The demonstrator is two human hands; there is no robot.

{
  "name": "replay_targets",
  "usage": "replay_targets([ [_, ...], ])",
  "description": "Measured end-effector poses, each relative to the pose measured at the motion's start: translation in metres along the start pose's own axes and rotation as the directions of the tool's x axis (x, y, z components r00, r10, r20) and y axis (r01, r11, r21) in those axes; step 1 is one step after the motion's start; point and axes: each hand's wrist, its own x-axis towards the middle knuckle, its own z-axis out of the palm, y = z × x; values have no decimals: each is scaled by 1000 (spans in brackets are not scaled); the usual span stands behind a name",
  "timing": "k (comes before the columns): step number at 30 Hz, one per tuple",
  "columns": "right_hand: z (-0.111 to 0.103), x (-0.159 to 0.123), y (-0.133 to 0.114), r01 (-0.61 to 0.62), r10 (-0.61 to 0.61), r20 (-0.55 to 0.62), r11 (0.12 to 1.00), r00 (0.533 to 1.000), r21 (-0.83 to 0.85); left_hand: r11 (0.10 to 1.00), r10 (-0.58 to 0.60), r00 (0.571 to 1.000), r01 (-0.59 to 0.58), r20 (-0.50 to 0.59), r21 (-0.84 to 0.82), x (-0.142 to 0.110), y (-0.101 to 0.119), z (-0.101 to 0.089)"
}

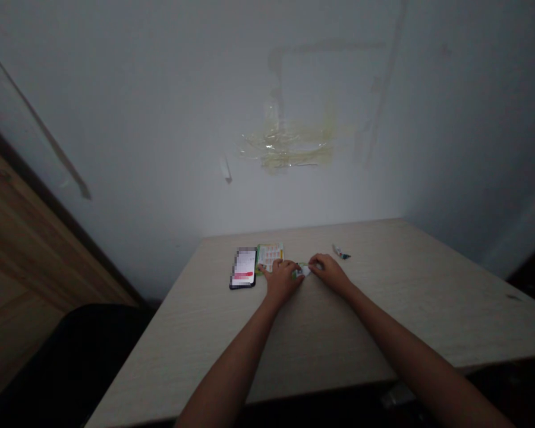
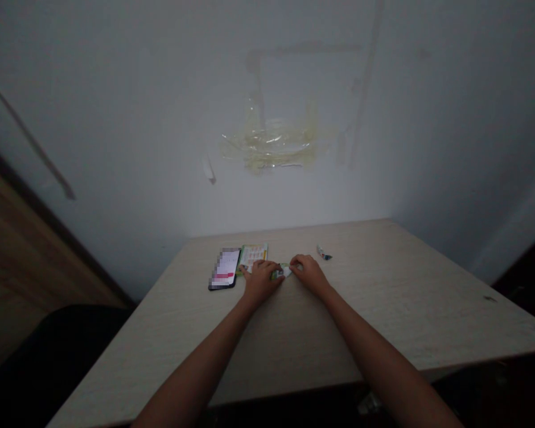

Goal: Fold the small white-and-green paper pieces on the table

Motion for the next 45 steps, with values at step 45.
replay_targets([
  [45, -16, -2, -2, 199, -147, 212, 946, 966, -254, 995, 29, 999, -31, 20, 90, -3, 0, -1],
])
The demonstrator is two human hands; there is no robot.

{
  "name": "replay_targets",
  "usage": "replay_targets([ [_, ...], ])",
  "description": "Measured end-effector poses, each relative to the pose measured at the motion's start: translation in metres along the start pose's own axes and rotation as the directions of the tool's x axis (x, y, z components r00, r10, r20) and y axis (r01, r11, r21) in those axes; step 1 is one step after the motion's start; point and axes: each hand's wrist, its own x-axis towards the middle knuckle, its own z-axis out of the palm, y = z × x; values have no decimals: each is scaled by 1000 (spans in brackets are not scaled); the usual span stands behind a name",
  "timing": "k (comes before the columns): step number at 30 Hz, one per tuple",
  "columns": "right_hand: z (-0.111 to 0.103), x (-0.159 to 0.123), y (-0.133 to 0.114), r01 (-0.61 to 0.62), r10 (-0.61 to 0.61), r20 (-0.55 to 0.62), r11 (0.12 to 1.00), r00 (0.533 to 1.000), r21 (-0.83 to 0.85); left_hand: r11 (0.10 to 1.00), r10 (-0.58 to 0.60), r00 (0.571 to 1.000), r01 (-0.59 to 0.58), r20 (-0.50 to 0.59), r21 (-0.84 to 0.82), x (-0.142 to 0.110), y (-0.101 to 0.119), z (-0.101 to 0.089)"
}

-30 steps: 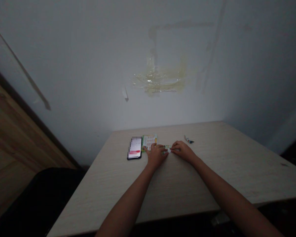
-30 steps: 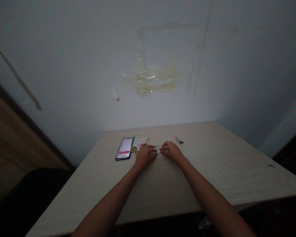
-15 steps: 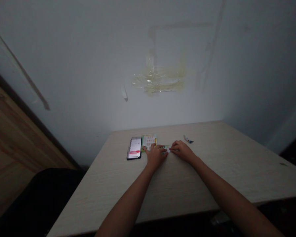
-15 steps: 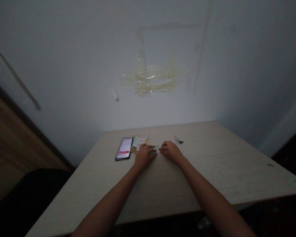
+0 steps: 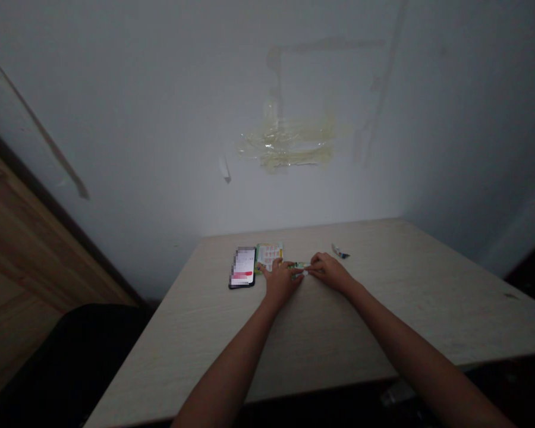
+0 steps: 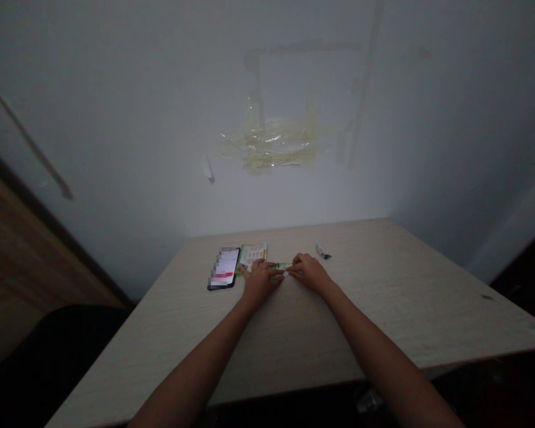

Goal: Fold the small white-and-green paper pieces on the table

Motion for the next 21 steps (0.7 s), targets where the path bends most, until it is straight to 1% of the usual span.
replay_targets([
  [3, 1, 0, 0, -6, 6, 3, 1000, 1000, 1, 1000, 26, 999, -26, -23, -1, 0, -1, 0],
  [7, 0, 0, -1, -12, 12, -11, 1000, 1000, 6, 1000, 26, 999, -26, -18, -2, 0, -1, -1],
  [10, -1, 0, -2, 0, 0, 3, 1000, 1000, 13, 999, 48, 999, -48, -14, -1, 0, -1, -2],
  [15, -2, 0, -2, -19, 19, 11, 1000, 1000, 13, 997, 75, 997, -75, -36, -3, 1, -3, 0],
  [21, 1, -1, -1, 1, -1, -8, 1000, 1000, 11, 990, 144, 988, -145, -55, 0, 1, -9, 0],
])
